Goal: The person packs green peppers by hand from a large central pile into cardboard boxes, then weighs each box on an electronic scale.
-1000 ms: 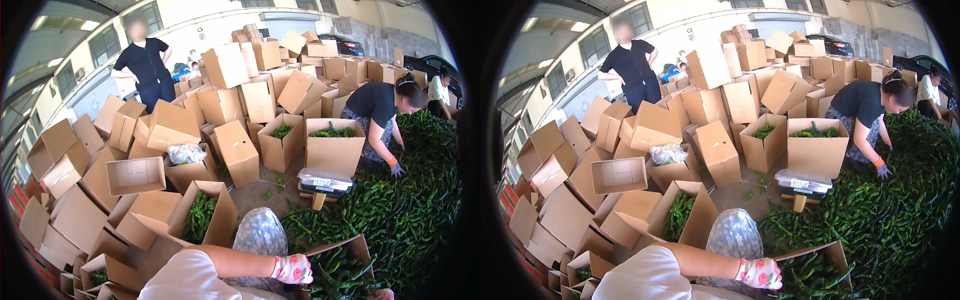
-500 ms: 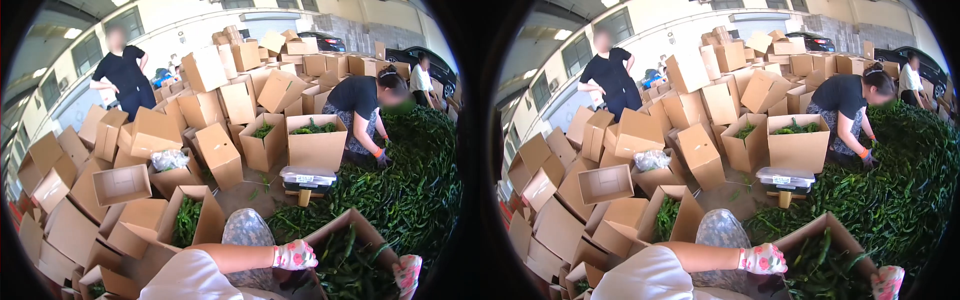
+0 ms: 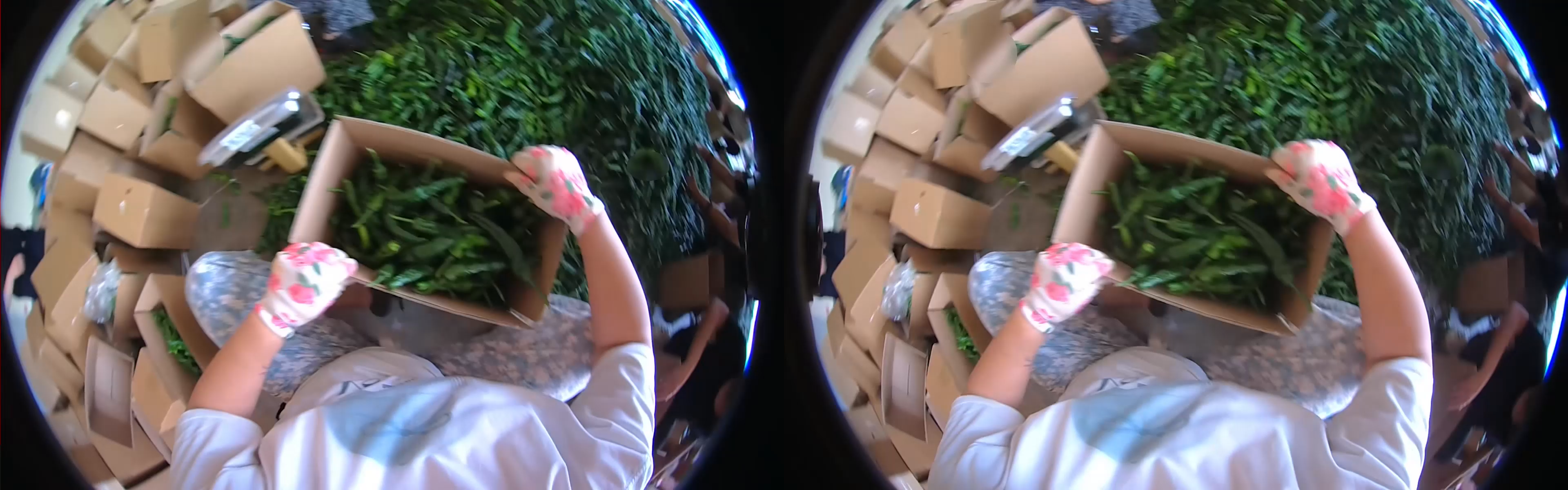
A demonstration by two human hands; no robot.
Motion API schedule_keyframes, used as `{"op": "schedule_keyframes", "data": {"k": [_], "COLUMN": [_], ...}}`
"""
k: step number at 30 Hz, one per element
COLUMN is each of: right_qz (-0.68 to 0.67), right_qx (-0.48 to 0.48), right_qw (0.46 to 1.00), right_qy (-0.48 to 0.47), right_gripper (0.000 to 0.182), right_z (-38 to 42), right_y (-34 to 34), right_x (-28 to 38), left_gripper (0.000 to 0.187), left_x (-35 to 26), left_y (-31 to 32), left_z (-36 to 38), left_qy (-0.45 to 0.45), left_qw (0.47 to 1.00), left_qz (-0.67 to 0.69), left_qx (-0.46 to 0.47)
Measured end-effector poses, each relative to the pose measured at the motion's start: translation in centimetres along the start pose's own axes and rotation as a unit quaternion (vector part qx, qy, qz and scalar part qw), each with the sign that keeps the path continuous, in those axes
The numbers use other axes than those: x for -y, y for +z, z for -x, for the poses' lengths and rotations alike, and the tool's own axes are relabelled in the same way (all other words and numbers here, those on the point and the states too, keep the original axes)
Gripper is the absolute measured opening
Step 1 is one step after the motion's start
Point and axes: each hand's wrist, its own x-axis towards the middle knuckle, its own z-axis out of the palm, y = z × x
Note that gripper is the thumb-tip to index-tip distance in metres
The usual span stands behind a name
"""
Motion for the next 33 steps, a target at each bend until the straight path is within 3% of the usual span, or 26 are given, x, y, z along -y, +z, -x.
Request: {"op": "schedule_keyframes", "data": {"k": [2,7,8,13,15,17,19,20,22,24,29,33], "right_qz": [-0.005,-0.006,-0.011,-0.007,-0.007,-0.008,-0.021,-0.021,-0.020,-0.016,-0.040,-0.067], "right_qx": [0.019,0.018,0.010,0.020,0.035,0.037,0.026,-0.007,-0.016,-0.009,-0.040,0.003], "right_qw": [1.000,1.000,1.000,0.999,0.997,0.997,0.997,0.999,0.999,0.999,0.997,0.995], "right_qy": [0.012,0.022,0.018,0.049,0.061,0.071,0.065,0.033,0.031,0.037,0.055,0.080], "right_gripper": [0.023,0.024,0.026,0.026,0.026,0.025,0.024,0.030,0.030,0.030,0.029,0.032], "right_z": [0.2,0.6,0.6,0.9,1.0,0.9,0.7,0.7,0.7,0.7,0.8,0.8], "right_y": [0.4,1.2,1.6,2.3,2.3,1.7,1.4,1.8,2.3,2.8,4.0,3.8], "right_x": [-0.3,-0.5,-0.7,-0.9,-0.9,-0.3,0.0,-0.4,-0.7,-1.0,-2.0,-1.9], "left_gripper": [0.003,0.017,0.025,0.024,0.021,0.021,0.023,0.026,0.036,0.040,0.038,0.036], "left_x": [-0.3,-0.5,-0.4,-2.1,-3.5,-5.3,-7.8,-9.0,-9.8,-8.1,-2.3,6.4], "left_y": [-0.3,-0.4,-0.9,-2.8,-3.0,-2.4,0.6,1.5,3.6,5.4,0.7,-0.3], "left_z": [-0.3,-0.4,-0.5,-3.6,-5.2,-8.6,-10.8,-11.9,-13.7,-13.9,-13.7,-11.5], "left_qy": [0.017,0.004,-0.020,-0.040,-0.086,0.052,0.111,0.171,0.257,0.245,0.148,0.032], "left_qw": [0.999,0.999,0.996,0.983,0.951,0.970,0.927,0.944,0.928,0.928,0.958,0.985], "left_qz": [0.025,0.032,0.069,0.160,0.297,0.235,0.349,0.247,-0.001,-0.124,-0.173,-0.080], "left_qx": [-0.012,0.015,0.058,0.086,0.002,-0.016,0.084,0.138,0.270,0.251,0.173,0.151]}}
